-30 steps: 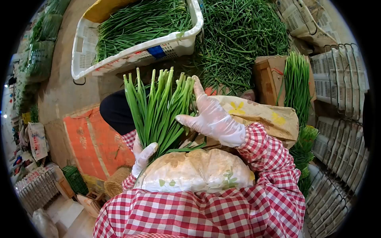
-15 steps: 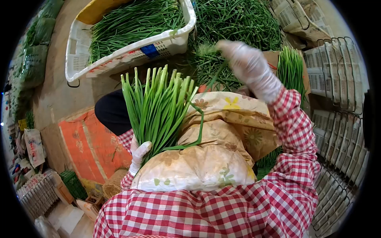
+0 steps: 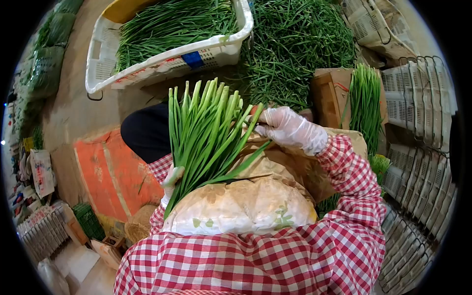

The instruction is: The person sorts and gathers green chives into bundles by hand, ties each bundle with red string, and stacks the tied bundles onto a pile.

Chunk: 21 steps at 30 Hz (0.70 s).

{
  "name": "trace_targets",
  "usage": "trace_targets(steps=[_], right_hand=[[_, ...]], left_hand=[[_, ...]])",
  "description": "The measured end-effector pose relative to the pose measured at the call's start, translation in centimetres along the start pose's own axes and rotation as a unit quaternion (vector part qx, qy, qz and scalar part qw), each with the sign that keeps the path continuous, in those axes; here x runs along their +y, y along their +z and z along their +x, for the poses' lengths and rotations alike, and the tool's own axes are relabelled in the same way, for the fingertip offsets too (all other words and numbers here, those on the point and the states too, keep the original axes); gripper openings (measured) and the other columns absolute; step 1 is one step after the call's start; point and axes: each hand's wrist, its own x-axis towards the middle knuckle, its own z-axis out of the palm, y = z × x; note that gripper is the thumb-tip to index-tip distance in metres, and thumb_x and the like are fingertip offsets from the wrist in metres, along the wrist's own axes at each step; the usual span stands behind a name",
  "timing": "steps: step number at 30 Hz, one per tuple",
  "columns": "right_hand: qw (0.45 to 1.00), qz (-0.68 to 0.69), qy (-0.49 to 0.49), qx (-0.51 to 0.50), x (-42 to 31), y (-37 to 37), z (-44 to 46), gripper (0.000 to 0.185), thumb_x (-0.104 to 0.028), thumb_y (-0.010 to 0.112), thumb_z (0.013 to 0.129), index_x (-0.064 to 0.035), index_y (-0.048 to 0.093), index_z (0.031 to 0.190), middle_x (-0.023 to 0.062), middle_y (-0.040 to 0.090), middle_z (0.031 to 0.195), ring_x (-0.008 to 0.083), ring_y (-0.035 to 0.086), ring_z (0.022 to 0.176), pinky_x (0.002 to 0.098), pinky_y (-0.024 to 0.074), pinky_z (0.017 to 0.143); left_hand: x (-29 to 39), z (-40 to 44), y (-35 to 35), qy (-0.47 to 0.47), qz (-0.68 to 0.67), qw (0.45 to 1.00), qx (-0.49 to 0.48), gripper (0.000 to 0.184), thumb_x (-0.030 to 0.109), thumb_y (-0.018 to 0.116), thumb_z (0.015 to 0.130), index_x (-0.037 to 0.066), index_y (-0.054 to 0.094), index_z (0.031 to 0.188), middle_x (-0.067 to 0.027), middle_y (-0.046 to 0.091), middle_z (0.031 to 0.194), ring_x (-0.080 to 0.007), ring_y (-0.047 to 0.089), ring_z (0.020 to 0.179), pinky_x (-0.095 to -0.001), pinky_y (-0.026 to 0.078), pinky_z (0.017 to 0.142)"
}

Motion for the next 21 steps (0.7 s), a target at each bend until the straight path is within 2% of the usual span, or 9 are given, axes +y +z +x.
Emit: trace_targets(steps=[3,6,9,11,13,14,16,18,21], right_hand=[[0.984,-0.172,-0.025,-0.03,-0.4,-2.6,-0.2,0.025,-0.009,0.06,0.085,-0.0037,0.057,0.11,0.0148,0.062,0.084,0.0322,0.063,0.075,0.0333,0.0515,0.062],[0.916,-0.386,-0.104,-0.038,0.1,-4.4,0.5,0.019,0.001,0.056,0.079,-0.0093,0.055,0.095,0.0087,0.054,0.07,0.0235,0.061,0.065,0.0311,0.0524,0.052],[0.863,-0.432,-0.178,0.191,3.2,-9.8,1.0,0.021,0.003,0.053,0.078,-0.0071,0.056,0.097,0.0075,0.057,0.073,0.0204,0.061,0.064,0.0308,0.0547,0.054],[0.842,-0.469,0.025,0.267,5.2,-13.0,-0.1,0.032,-0.005,0.053,0.086,-0.0059,0.053,0.118,0.0115,0.062,0.089,0.0219,0.059,0.061,0.03,0.0546,0.056],[0.813,-0.472,0.216,0.265,-1.6,-11.0,1.1,0.04,-0.007,0.053,0.088,-0.005,0.048,0.128,0.0147,0.061,0.105,0.0227,0.062,0.074,0.0321,0.0555,0.066],[0.854,-0.403,-0.043,0.327,-0.8,-9.6,1.1,0.044,-0.008,0.055,0.089,-0.0049,0.045,0.132,0.0164,0.057,0.117,0.025,0.062,0.089,0.0355,0.0534,0.08],[0.968,-0.122,-0.036,0.218,-5.1,-6.0,1.2,0.033,-0.019,0.066,0.084,-0.0049,0.06,0.113,0.0142,0.062,0.105,0.0266,0.06,0.096,0.0366,0.0489,0.085],[0.948,-0.269,-0.075,0.152,-6.8,-3.5,2.0,0.042,-0.038,0.074,0.072,-0.0096,0.065,0.101,0.0107,0.062,0.103,0.0268,0.055,0.099,0.0413,0.041,0.088],[0.951,-0.268,-0.023,0.15,-6.1,-1.5,2.6,0.036,-0.037,0.074,0.069,-0.0172,0.066,0.098,0.0017,0.055,0.115,0.027,0.046,0.112,0.0502,0.0238,0.102]], left_hand=[[0.5,-0.1,0.9,-0.039,0.031,0.999,0.007,0.062,0.016,0.061,0.077,-0.001,0.038,0.132,-0.0129,0.055,0.119,-0.0207,0.056,0.101,-0.032,0.045,0.088],[0.8,-0.4,1.5,-0.067,0.056,0.996,0.021,0.062,0.017,0.061,0.078,-0.001,0.037,0.133,-0.013,0.054,0.12,-0.0208,0.056,0.102,-0.0323,0.045,0.089],[1.0,-0.9,1.8,-0.1,0.076,0.991,0.037,0.063,0.017,0.061,0.079,0.0,0.036,0.134,-0.0131,0.054,0.121,-0.0208,0.055,0.103,-0.0325,0.044,0.089],[1.4,-1.0,2.1,-0.117,0.087,0.988,0.046,0.063,0.017,0.06,0.079,0.0,0.036,0.135,-0.0131,0.053,0.122,-0.0208,0.055,0.104,-0.0327,0.044,0.09],[1.6,-1.1,2.3,-0.111,0.093,0.989,0.042,0.064,0.017,0.06,0.079,0.0,0.035,0.135,-0.0132,0.053,0.122,-0.0208,0.054,0.104,-0.0329,0.044,0.09],[1.7,-1.0,2.3,-0.105,0.096,0.989,0.032,0.066,0.017,0.06,0.079,0.0,0.033,0.137,-0.0131,0.051,0.125,-0.0207,0.053,0.107,-0.0331,0.042,0.092],[1.8,-0.8,2.5,-0.092,0.108,0.99,0.001,0.071,0.018,0.059,0.08,0.001,0.026,0.141,-0.0127,0.045,0.132,-0.0204,0.047,0.113,-0.0336,0.038,0.097],[2.0,-0.6,2.7,-0.069,0.133,0.988,-0.043,0.078,0.019,0.059,0.081,0.002,0.017,0.145,-0.0125,0.037,0.139,-0.0196,0.039,0.124,-0.0339,0.031,0.104],[2.9,-0.2,4.3,0.007,0.203,0.973,-0.11,0.079,0.021,0.058,0.083,0.001,0.014,0.146,-0.0134,0.035,0.141,-0.0202,0.034,0.129,-0.0341,0.027,0.107]])
